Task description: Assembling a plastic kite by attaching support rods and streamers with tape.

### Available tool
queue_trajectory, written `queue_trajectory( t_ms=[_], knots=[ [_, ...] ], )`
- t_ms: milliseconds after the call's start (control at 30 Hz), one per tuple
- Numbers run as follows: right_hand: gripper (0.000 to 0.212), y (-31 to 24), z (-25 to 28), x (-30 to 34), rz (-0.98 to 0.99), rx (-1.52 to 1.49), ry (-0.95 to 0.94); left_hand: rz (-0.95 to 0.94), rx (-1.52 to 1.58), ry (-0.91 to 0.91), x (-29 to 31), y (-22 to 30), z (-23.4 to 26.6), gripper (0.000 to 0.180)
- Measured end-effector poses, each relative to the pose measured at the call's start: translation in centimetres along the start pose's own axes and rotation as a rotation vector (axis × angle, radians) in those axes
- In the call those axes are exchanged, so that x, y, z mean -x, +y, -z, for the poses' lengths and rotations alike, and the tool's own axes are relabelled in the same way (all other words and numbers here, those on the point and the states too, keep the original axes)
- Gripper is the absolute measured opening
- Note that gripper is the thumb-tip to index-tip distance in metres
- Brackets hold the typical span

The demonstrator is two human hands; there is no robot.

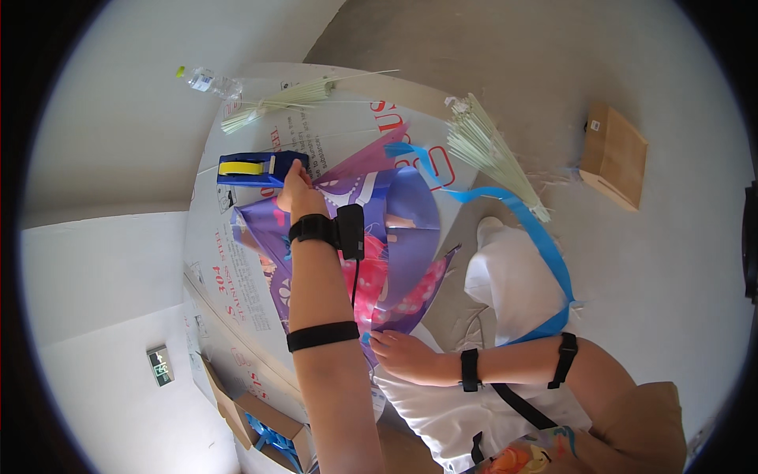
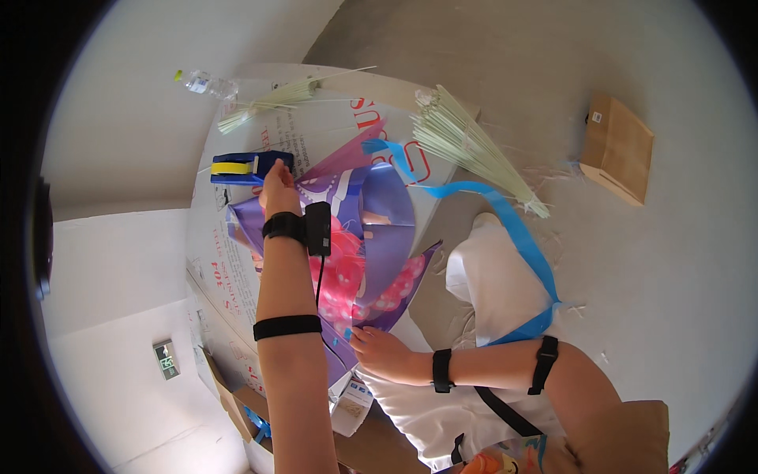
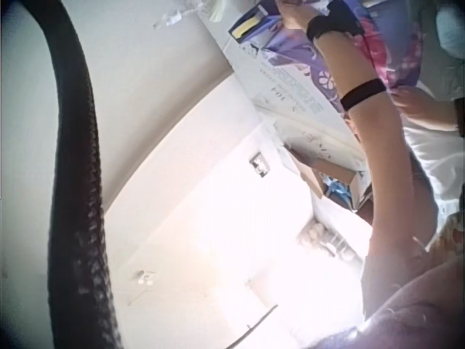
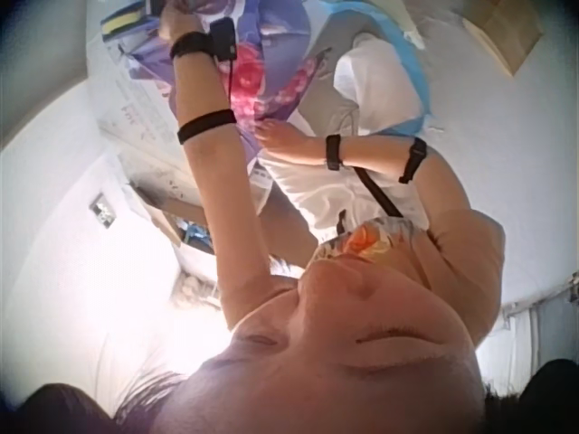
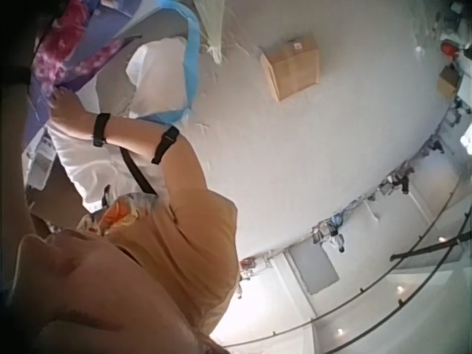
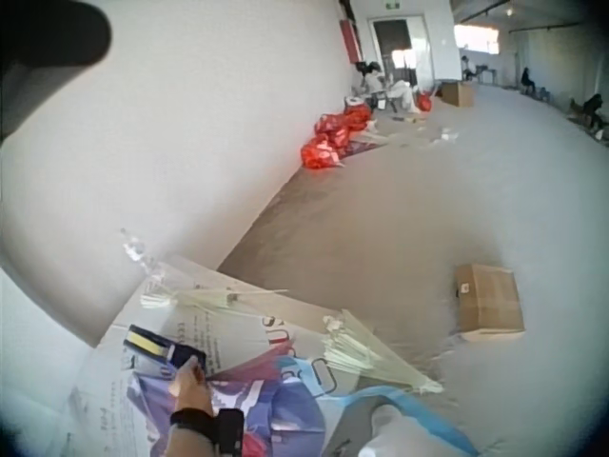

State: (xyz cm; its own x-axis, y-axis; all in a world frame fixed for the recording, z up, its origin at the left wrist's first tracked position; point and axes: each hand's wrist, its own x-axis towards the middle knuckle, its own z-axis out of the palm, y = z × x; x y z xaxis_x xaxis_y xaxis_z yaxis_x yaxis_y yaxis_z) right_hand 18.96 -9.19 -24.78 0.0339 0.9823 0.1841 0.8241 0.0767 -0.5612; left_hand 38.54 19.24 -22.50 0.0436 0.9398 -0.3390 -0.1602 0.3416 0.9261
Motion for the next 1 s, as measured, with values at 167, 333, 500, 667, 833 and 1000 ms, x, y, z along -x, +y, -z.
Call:
queue_trajectory(
  t_ms=[167, 333, 500, 667, 833, 1000],
  knots=[
    [0.033, -1.9, -0.7, -0.7, 0.039, 0.028, -0.027, -0.092, 0.038, -0.168, 1.2, 0.2, 2.5, 0.010],
    [0.033, 0.1, 0.3, 0.0, -0.046, 0.030, 0.004, -0.456, -0.236, -0.612, 9.9, 5.3, 5.6, 0.009],
    [0.031, -1.0, 0.7, -0.5, 0.011, -0.008, 0.000, -0.527, -0.606, -0.603, 14.2, 12.3, 18.1, 0.014],
    [0.028, -0.9, -0.1, -0.4, -0.005, -0.015, 0.026, -0.119, -0.886, -0.635, 16.3, 13.2, 27.2, 0.027],
    [0.026, -0.5, -0.2, -0.4, 0.026, 0.044, -0.009, 0.027, -0.960, -0.530, 16.0, 11.2, 33.9, 0.018],
    [0.030, -0.7, -0.1, -0.5, 0.004, 0.065, 0.086, -0.054, -0.810, -0.622, 16.8, 9.4, 35.1, 0.006]
  ],
)
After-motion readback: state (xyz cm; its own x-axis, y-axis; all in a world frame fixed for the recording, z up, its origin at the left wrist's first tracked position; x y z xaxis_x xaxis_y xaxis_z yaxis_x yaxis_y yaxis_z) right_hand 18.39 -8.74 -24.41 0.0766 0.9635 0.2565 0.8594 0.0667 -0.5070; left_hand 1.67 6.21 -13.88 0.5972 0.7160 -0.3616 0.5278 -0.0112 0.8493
